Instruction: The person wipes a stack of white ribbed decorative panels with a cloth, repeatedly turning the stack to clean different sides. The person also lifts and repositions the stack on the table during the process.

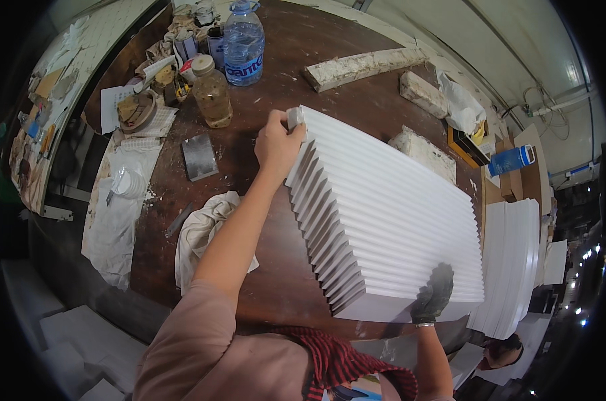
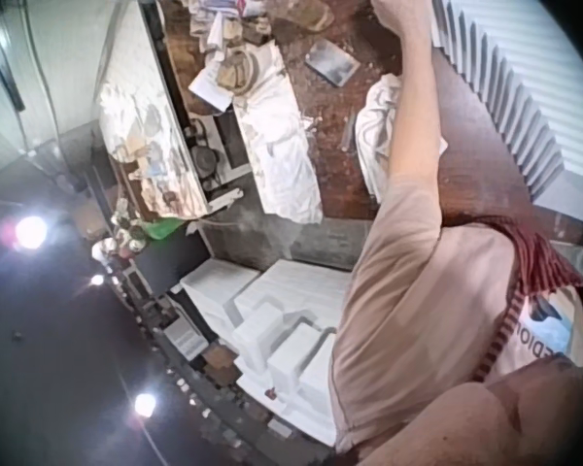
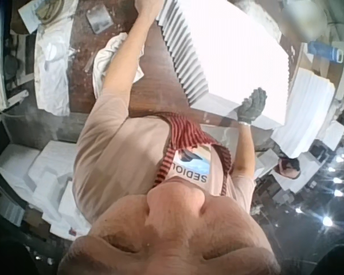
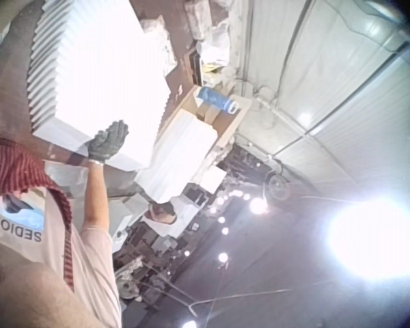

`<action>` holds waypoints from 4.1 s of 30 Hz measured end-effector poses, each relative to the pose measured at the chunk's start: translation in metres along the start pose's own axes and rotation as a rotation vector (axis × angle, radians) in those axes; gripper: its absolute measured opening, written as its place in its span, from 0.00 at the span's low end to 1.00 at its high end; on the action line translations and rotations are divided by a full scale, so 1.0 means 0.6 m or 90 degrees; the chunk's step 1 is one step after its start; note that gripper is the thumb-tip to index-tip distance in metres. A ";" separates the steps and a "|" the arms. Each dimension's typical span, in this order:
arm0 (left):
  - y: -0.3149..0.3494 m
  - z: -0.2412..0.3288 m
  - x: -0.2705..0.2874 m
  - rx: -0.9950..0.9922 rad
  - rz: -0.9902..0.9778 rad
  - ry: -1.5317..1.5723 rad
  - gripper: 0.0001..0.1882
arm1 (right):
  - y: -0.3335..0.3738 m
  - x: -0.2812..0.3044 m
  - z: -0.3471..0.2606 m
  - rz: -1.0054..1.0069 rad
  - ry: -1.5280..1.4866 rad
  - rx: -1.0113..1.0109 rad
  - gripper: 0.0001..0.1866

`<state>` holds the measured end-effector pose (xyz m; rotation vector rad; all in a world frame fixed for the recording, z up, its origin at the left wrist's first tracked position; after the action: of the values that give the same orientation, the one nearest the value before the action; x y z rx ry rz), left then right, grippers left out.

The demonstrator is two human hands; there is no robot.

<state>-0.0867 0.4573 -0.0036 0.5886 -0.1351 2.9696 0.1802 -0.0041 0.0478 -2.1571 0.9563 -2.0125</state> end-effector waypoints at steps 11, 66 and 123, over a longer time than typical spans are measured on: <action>-0.031 0.001 0.040 -0.135 0.050 -0.131 0.20 | 0.002 -0.001 0.012 -0.003 -0.042 -0.047 0.26; 0.029 0.042 0.005 -0.090 0.007 -0.043 0.17 | -0.004 0.008 -0.007 0.012 0.015 0.040 0.25; 0.278 0.078 -0.036 -0.379 -0.109 -0.189 0.33 | 0.006 0.004 0.013 0.048 0.007 0.012 0.23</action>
<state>-0.0704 0.2853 0.0202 0.8819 -0.8992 2.4678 0.1859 -0.0110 0.0473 -2.0699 0.9988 -1.9935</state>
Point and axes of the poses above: each hand's wrist, its own y-axis away from the middle knuckle, its own x-axis out of the back of the hand, z = x × y, the point moved 10 cm from there along -y, towards the middle knuckle, and after that the axes turned 2 degrees about x, right-handed, at the moved point
